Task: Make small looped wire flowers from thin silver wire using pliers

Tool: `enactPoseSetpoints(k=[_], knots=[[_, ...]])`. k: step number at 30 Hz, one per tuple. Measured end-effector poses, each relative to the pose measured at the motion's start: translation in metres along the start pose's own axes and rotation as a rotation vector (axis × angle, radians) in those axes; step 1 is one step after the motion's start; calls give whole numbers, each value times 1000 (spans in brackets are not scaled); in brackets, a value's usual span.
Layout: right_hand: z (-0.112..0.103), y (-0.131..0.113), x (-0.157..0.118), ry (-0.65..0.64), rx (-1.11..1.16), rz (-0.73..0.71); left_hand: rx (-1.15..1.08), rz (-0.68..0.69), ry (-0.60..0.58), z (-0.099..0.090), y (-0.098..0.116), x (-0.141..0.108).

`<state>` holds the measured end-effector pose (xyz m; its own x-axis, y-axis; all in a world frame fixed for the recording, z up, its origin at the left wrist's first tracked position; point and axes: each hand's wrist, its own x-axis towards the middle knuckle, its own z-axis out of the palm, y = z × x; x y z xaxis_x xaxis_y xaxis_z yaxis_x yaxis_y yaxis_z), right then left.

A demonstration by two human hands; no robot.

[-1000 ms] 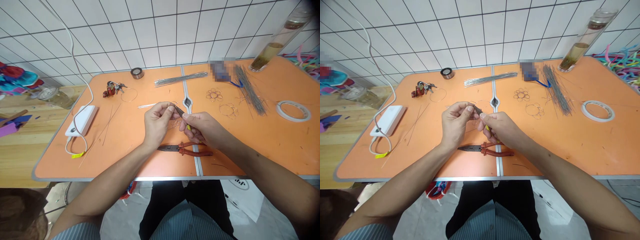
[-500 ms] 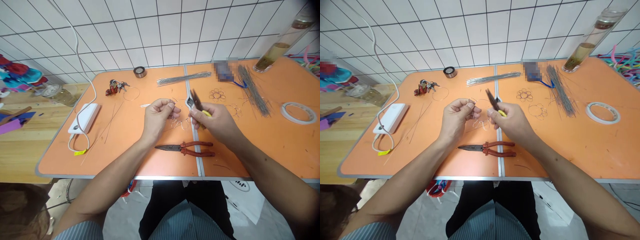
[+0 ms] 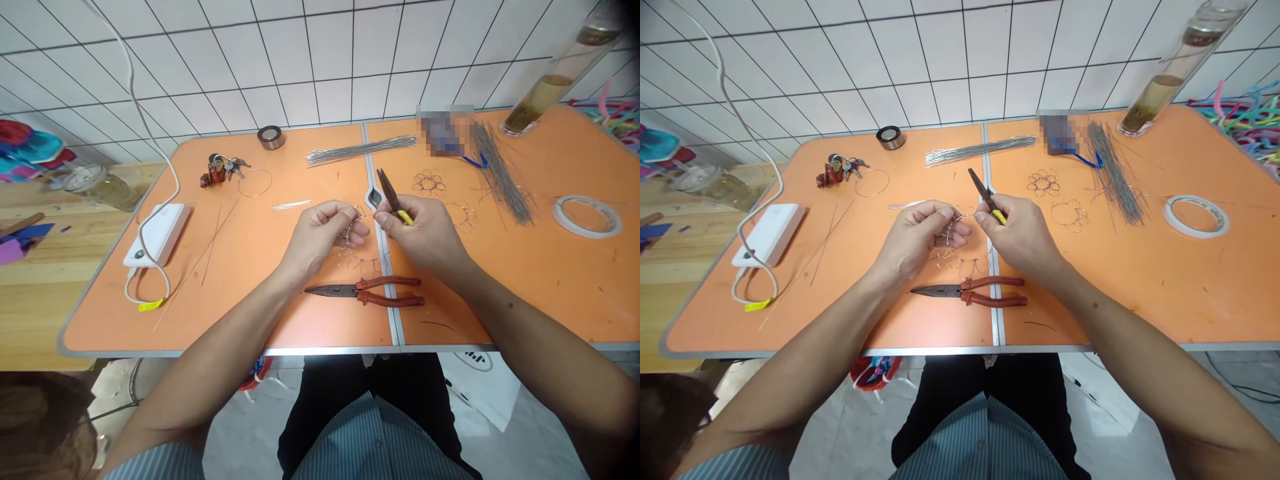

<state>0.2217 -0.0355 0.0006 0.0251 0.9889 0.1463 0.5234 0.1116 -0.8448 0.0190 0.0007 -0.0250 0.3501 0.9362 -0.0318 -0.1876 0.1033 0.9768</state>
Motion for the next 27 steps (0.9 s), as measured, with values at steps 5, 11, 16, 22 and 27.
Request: enactPoseSetpoints(k=[5, 11, 16, 22, 27], knots=[[0, -1, 0, 0, -8, 1, -6, -45, 13, -1, 0, 2], [2, 0, 0, -5, -20, 25, 18, -25, 15, -2, -2, 1], [5, -2, -2, -25, -25, 1, 17, -9, 36, 3, -3, 1], [9, 1, -2, -42, -31, 7, 37, 23, 63, 6, -8, 2], [8, 5, 0, -48, -12, 10, 40, -23, 42, 6, -3, 0]])
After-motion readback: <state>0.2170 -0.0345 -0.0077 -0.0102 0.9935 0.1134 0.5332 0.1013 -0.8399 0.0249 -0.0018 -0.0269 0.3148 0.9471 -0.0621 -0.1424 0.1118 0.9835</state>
